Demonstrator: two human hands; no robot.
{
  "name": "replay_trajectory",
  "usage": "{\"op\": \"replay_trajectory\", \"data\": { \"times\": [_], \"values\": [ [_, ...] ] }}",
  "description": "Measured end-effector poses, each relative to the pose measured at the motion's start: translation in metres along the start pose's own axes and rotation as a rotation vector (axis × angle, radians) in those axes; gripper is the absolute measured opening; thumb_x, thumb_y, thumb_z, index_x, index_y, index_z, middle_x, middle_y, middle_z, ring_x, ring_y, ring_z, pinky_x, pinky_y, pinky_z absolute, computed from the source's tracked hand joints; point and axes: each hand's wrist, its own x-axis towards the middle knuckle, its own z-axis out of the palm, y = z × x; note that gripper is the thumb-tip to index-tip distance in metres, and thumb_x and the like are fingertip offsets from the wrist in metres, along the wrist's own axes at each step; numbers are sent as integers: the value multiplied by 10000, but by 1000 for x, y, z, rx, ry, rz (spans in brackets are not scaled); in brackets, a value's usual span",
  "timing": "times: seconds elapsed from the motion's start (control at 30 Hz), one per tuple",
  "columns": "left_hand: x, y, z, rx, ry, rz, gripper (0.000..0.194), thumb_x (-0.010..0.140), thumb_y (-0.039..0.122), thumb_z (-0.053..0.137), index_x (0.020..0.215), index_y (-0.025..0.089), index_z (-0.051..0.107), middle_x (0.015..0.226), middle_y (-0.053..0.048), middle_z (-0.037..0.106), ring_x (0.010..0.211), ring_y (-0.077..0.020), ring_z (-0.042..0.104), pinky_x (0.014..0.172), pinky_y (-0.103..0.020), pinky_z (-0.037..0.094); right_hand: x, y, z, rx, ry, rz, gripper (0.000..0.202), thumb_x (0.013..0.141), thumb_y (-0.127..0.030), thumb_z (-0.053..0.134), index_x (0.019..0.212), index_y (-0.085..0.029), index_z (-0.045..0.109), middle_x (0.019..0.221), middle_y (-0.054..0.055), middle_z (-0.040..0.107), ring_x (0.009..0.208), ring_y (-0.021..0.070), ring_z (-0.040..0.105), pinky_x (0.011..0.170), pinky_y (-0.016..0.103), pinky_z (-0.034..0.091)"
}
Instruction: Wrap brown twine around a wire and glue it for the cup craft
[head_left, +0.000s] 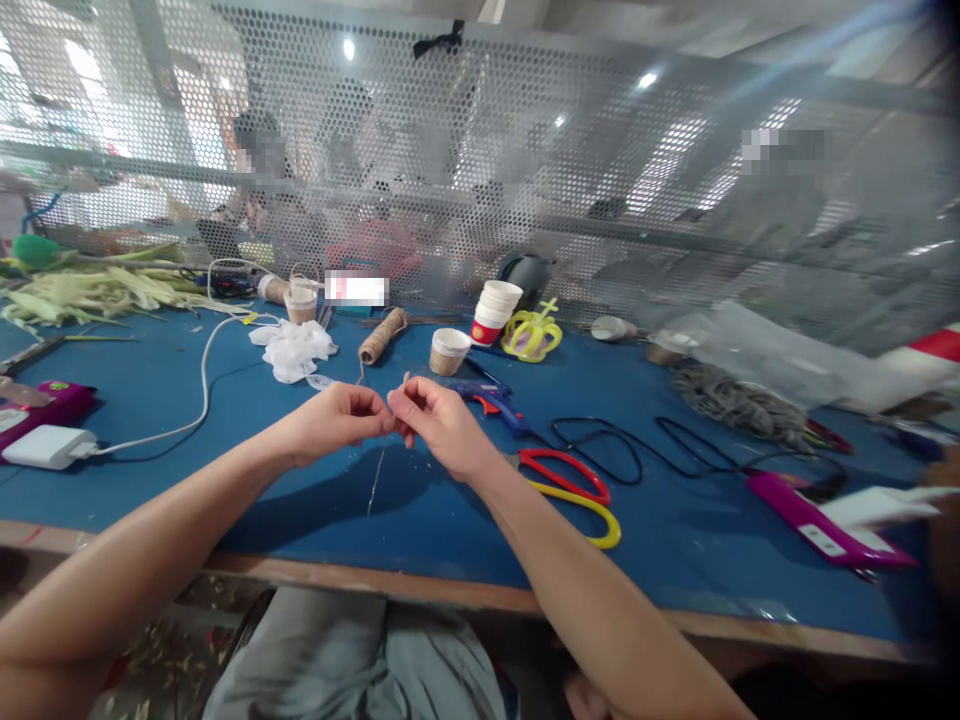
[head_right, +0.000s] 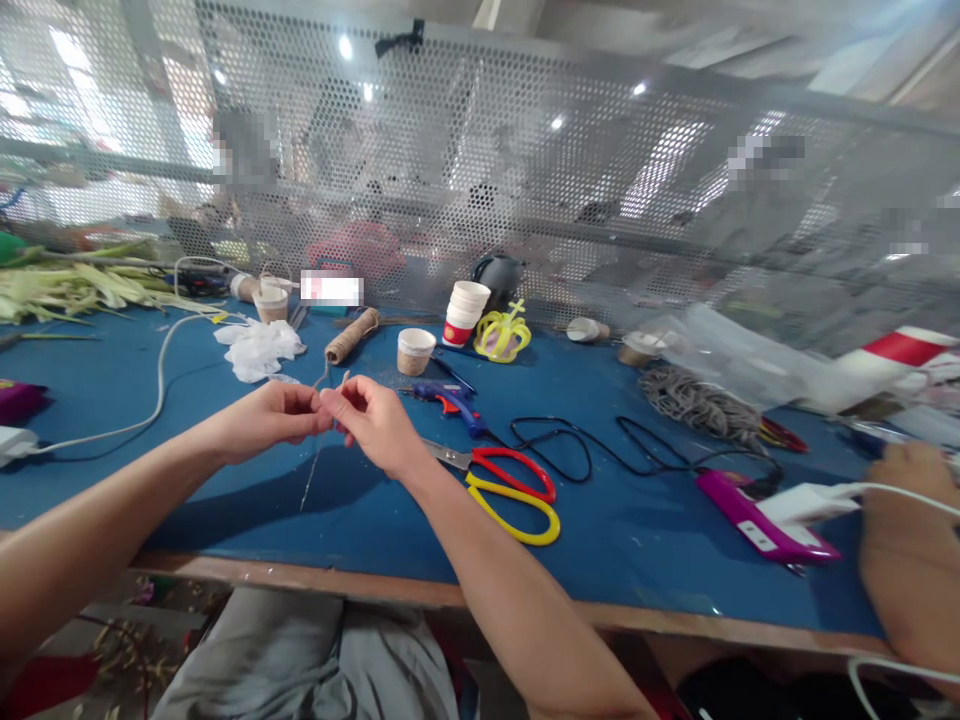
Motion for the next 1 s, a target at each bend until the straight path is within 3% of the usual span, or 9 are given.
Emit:
{"op": "replay_trajectory", "data": {
  "times": [0.1, 0.63, 0.87, 1.0],
  "values": [
    [-2, 3, -1, -66, -35, -17, 207, 710, 324, 569, 668, 125, 527, 581, 42, 452, 484, -50, 308, 449, -201, 220, 0, -1, -2, 86, -65, -3, 265, 789, -412, 514, 686, -175, 452, 593, -37, 478, 494, 81, 456, 462, 219, 400],
    [-1, 4, -3, 238, 25, 69, 222, 728, 334, 511, 672, 122, 545, 596, 34, 495, 552, -76, 395, 535, -218, 321, 3, 5, -4, -107, 9, 62, 283, 792, -415, 504, 659, -179, 423, 482, -61, 461, 398, 66, 425, 422, 202, 366],
    [1, 1, 3, 114, 61, 39, 196, 678, 303, 565, 619, 125, 507, 563, 47, 471, 528, -62, 373, 510, -209, 294, 2, 2, 0, -171, 65, 66, 291, 779, -405, 522, 628, -178, 421, 457, -62, 448, 381, 65, 412, 401, 200, 342],
    [1, 2, 2, -12, 6, -9, 222, 688, 327, 571, 640, 116, 519, 556, 50, 447, 488, -46, 314, 462, -201, 234, 1, 3, 1, 28, -10, 38, 295, 766, -443, 526, 672, -173, 453, 538, -47, 465, 453, 75, 445, 426, 204, 381]
  ]
}}
